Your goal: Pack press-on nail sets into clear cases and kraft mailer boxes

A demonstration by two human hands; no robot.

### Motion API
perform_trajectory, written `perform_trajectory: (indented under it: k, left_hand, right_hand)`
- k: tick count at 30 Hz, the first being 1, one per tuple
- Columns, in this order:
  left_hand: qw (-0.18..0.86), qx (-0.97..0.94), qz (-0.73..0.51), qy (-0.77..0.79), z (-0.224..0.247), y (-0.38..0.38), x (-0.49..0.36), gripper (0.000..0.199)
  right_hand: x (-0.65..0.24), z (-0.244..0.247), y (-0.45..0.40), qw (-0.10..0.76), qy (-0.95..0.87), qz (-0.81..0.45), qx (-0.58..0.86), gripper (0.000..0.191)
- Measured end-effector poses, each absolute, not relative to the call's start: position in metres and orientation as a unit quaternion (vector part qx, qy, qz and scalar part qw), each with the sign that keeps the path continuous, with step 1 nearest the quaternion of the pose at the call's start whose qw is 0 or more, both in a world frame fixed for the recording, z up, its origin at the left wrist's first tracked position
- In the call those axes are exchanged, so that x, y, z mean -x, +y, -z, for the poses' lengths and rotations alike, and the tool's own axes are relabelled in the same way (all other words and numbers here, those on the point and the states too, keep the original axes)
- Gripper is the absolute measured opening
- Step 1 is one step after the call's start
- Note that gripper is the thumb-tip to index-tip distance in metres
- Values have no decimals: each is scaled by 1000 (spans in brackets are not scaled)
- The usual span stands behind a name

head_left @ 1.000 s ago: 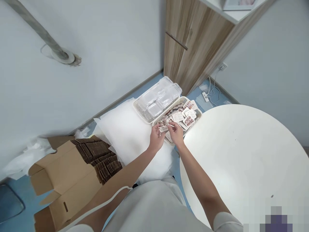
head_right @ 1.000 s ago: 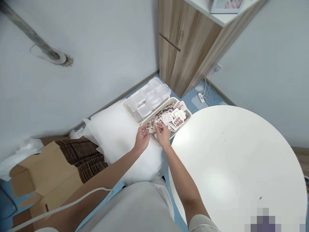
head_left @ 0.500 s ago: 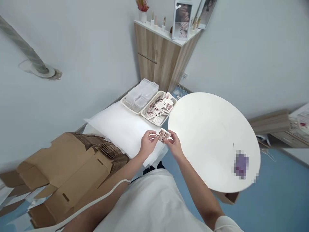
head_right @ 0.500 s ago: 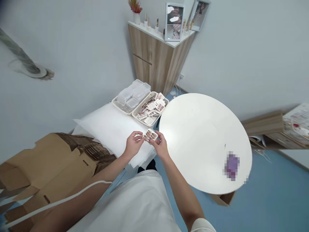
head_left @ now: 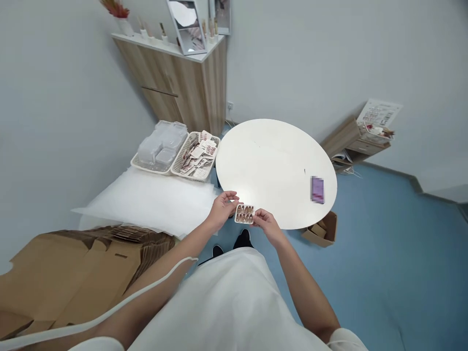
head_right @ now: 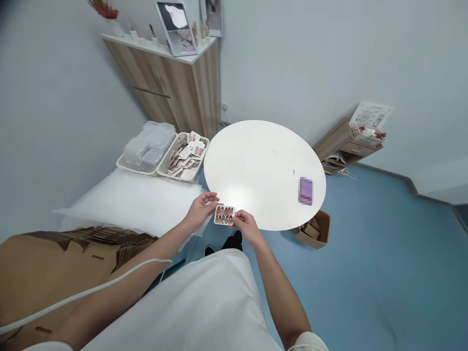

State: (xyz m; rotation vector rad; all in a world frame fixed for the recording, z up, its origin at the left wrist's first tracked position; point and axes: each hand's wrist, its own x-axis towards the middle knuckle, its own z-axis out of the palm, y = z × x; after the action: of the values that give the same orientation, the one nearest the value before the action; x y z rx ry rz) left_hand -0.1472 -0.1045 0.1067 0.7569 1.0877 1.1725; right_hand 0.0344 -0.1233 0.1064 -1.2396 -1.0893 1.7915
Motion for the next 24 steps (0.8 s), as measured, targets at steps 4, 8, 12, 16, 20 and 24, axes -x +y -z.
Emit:
perform_trajectory:
  k: [4, 8, 12, 16, 20, 24]
  left_hand:
    - [657, -316, -453, 513, -105, -91, 126, 35]
    - [651, -427, -341, 527, -104, -70, 90, 37]
    - [636, -532, -288, 478, -106, -46, 42, 34]
    - [626, -568, -285, 452, -105, -28, 8, 26]
    - [649, -566, -263, 435, -101, -24, -9, 19]
    - [673, -530, -255, 449, -99, -26, -19, 17]
  right_hand:
    - [-70, -102, -127, 397, -365, -673, 506, 22]
    - [-112, -97, -121, 421, -329, -663, 525, 25]
    - [-155, -99, -104, 411, -346, -649, 539, 26]
    - [-188, -106, -82, 374, -415, -657, 506, 22]
    - [-211, -106, -57, 340, -472, -647, 492, 20]
    - [-223, -100, -35, 319, -491, -644, 492, 21]
